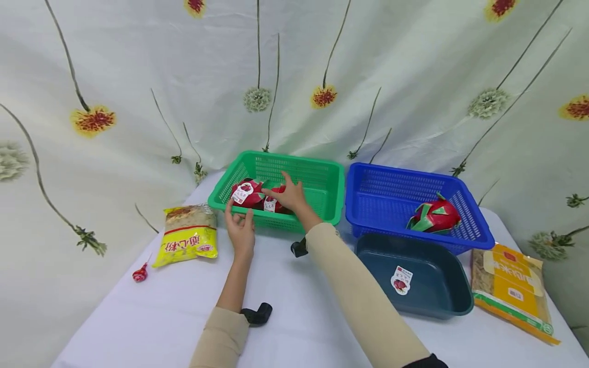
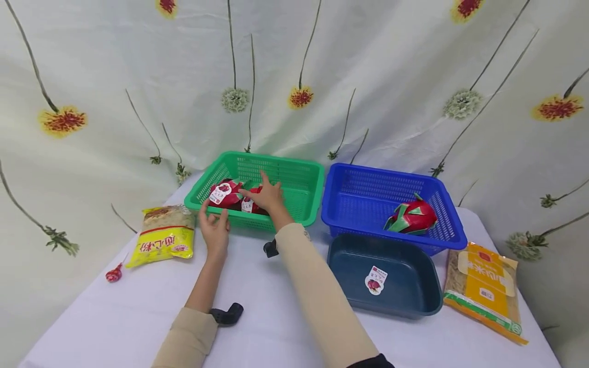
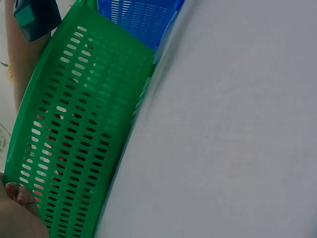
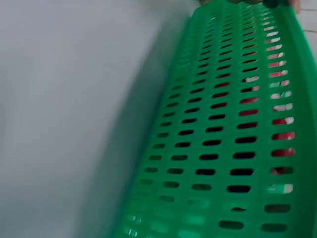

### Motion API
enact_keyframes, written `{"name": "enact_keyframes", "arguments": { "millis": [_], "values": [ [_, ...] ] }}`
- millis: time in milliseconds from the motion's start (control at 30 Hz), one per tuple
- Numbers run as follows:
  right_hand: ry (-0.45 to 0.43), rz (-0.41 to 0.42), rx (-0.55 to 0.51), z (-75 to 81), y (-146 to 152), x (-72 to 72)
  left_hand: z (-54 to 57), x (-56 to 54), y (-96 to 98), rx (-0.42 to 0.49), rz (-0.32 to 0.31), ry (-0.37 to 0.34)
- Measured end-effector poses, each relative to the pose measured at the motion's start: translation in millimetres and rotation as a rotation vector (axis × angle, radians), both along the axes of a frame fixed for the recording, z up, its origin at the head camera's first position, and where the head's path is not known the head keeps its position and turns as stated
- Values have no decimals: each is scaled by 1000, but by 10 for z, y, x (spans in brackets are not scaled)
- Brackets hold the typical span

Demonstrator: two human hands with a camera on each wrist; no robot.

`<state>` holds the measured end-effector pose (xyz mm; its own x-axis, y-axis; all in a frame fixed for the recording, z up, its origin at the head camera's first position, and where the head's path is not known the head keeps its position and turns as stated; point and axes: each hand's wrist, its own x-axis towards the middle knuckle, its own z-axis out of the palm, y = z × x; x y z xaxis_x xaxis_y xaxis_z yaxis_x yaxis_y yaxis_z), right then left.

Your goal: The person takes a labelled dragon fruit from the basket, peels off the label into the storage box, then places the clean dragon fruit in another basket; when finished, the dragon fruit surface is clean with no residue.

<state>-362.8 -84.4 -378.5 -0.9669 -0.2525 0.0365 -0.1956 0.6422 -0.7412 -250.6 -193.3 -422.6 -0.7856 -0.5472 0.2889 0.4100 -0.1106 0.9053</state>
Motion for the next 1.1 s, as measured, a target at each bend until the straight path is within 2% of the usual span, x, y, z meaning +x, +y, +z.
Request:
{"name": "enact_keyframes", "arguments": {
  "millis": [100,200,333,533,633,767,900,1100],
  "values": [
    [-74,45,0,-53,-8,-15,-1,12,-26,8,-11,-5],
    [-104,96,12,-82,34,-5,-17,35,-19,14,-9,-5],
    [-97,117,34,-105,33,-17,-21,57,-26,14,-4,8],
    [-62,81,21,-109,39,-41,-41,18,-35,13,-31,32],
    [-75,48,-45,-93,78,-45,-123,-54,-50,4,-31,32],
    [-157,-5,-218,-72,220,-60,-240,-124,-56,-13,-14,17],
    [-179,-9,-317,88,454,-42,-265,-130,-42,-1,-19,24],
    [-29,35,-370,572,798,163,-241,-164,-63,15,-27,49]
  ]
}}
